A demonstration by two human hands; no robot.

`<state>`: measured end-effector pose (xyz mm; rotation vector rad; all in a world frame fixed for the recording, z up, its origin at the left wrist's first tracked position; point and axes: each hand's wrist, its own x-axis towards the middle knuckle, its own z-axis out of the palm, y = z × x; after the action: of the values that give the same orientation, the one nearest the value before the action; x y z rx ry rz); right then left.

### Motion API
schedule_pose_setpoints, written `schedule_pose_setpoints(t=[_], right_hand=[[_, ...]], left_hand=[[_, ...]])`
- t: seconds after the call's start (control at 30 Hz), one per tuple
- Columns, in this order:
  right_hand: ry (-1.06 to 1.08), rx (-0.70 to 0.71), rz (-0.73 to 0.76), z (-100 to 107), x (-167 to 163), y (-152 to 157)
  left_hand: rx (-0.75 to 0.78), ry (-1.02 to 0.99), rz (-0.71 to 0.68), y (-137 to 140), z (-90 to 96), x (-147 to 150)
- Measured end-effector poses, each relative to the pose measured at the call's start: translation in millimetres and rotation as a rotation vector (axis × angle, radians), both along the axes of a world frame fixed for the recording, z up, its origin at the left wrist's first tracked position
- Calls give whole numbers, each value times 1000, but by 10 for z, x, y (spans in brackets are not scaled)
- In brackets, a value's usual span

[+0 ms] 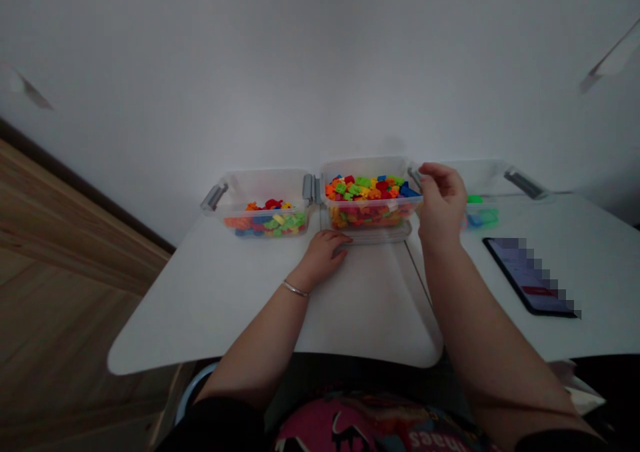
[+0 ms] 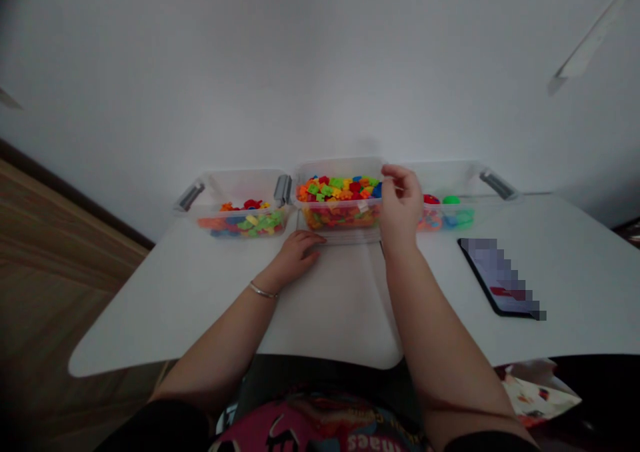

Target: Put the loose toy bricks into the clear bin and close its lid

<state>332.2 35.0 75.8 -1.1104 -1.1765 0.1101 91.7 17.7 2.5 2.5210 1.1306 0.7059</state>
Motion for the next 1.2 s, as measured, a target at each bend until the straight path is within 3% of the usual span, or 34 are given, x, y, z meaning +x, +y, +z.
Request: schedule_pose_setpoints(t=[0.27,0.4,0.53,0.83,1.0,1.2], right_hand=[[370,-145,-53,-601,300,-235],[410,-289,29,-726,321,-205],[533,-420,100,-686,262,-162],[531,-347,243,-592,170,27],[618,-311,310,-564,120,193],[656,-228,382,-397,163,139]], left_hand=[[-10,-243,141,26,-26,14],[30,-323,288,38,-31,3],[24,-413,357,65,-79,-16],[-82,-487,215,78,-62,-38],[-272,-615,163,71,25,37],[-497,-978,9,-18,203,26]])
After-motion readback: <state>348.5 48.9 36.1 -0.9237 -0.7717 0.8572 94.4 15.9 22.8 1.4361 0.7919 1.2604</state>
